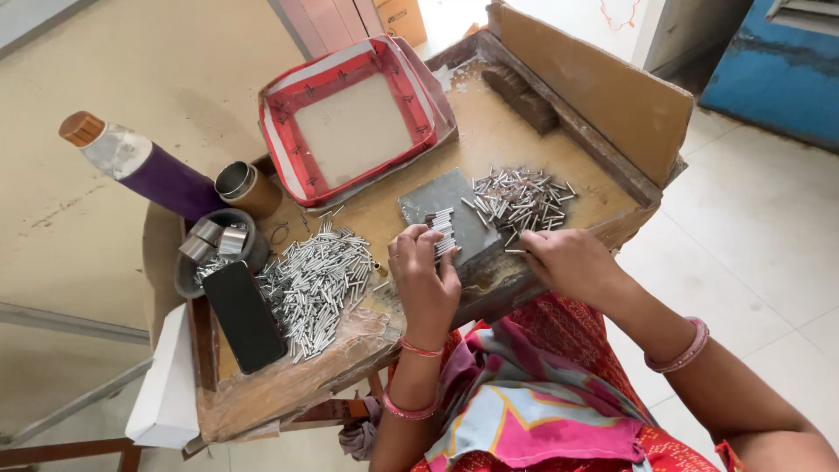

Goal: The person sits at a workbench and repeatedly picks small metal rods and brass tubes, inserting rods into the tubes by hand to build small assemblies. Finished assemblies are placed in rows on a flat stone block, with loose parts kept in piles and a bowl on the bench.

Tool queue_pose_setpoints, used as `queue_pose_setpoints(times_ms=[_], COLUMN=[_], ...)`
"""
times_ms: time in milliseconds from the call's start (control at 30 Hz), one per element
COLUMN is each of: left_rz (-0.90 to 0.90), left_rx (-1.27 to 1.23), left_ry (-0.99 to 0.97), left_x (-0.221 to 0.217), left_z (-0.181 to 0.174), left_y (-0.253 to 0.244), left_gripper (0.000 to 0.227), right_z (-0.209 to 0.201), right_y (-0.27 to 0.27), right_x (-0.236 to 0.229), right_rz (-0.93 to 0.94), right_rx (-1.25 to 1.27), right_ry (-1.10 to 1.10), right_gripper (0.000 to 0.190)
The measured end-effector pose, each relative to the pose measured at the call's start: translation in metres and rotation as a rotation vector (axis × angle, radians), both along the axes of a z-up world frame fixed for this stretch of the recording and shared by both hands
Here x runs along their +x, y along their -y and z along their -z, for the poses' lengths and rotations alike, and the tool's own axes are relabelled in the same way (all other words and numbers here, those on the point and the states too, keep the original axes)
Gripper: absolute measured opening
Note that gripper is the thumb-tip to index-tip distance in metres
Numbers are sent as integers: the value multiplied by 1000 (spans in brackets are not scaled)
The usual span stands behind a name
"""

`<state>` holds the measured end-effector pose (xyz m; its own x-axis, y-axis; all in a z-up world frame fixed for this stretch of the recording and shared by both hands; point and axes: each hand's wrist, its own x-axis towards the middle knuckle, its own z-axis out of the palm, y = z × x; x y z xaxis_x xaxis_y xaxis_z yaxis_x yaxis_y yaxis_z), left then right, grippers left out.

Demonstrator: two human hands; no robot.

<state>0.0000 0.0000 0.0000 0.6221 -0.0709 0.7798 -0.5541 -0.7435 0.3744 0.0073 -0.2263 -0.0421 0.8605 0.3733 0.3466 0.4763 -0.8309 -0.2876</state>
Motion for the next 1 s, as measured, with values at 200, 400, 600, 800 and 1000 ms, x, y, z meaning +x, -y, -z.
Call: queue_pose_setpoints(times_ms=[200, 400, 600, 800, 1000], left_rz=[355, 351, 408, 769, 786], left_rx=[74, 204, -357, -1082, -1114], left_ry=[39, 81, -225, -674, -638], left_x=[-11, -14, -17, -18, -29], left_z=[48, 41, 26, 43, 57], left_y=[16, 29, 34, 29, 38], left_gripper=[10, 13, 17, 2, 3], right_z=[10, 34, 0, 10, 11], right_y=[-5, -2, -21, -23, -22], right_x=[12, 13, -31, -54, -66], right_rz=[-14, -210, -263, -180, -194], right_rx=[236, 721, 923, 714, 681], right_ry=[-37, -404, -274, 34, 167], right_gripper=[22, 14, 24, 42, 45])
